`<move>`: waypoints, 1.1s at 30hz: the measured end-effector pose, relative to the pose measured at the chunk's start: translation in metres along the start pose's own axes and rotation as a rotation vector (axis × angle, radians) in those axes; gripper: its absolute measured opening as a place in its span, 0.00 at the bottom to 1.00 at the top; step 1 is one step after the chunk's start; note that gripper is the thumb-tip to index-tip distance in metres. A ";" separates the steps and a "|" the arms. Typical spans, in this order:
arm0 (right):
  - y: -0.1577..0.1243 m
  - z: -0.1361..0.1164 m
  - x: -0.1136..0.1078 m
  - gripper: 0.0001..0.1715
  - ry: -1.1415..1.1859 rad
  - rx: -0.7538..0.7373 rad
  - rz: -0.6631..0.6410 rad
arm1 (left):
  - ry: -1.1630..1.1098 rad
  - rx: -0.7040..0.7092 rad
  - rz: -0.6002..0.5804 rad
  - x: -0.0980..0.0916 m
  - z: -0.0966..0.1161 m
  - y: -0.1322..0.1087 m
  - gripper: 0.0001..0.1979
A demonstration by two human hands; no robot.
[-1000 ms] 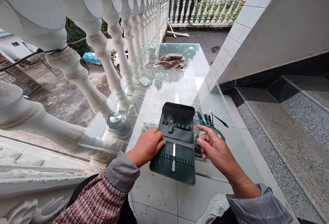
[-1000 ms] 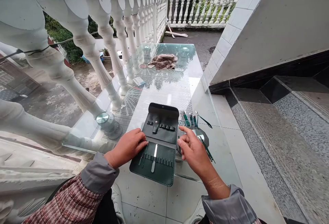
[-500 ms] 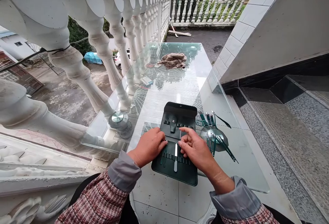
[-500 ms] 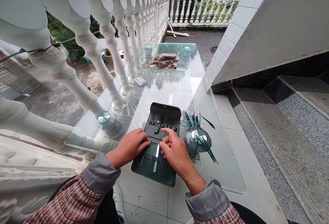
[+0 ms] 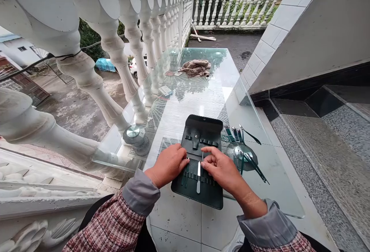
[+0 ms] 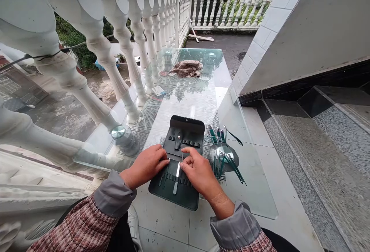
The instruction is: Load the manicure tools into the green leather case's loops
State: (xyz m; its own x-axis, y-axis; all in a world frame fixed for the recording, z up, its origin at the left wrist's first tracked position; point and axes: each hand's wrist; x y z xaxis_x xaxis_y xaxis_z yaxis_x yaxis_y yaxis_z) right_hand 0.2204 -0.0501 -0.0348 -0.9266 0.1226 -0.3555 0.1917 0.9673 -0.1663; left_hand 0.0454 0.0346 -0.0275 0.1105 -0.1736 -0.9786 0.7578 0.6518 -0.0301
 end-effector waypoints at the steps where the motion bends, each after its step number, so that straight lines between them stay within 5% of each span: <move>1: 0.000 0.000 0.000 0.18 -0.004 0.004 -0.007 | -0.001 -0.002 -0.005 -0.001 0.000 0.000 0.08; 5: 0.001 0.002 -0.002 0.11 -0.078 -0.033 -0.009 | -0.007 -0.001 -0.011 -0.002 0.001 0.000 0.08; 14: 0.000 0.006 -0.004 0.13 -0.322 -0.243 0.041 | -0.017 0.003 0.017 0.001 -0.001 0.000 0.08; 33: -0.005 0.007 -0.004 0.08 -0.371 -0.297 0.074 | -0.008 0.009 0.004 -0.001 0.000 0.000 0.08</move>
State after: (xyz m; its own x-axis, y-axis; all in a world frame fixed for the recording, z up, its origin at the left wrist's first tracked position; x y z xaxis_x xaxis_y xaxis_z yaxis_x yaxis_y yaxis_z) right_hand 0.2257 -0.0575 -0.0393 -0.7258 0.1584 -0.6695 0.1022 0.9872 0.1227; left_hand 0.0450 0.0344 -0.0269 0.1185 -0.1774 -0.9770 0.7631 0.6458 -0.0247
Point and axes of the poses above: each hand's wrist, its own y-axis towards the middle knuckle, its own x-axis out of the palm, z = x × y, and after that the axes turned 5 degrees about y, right-handed
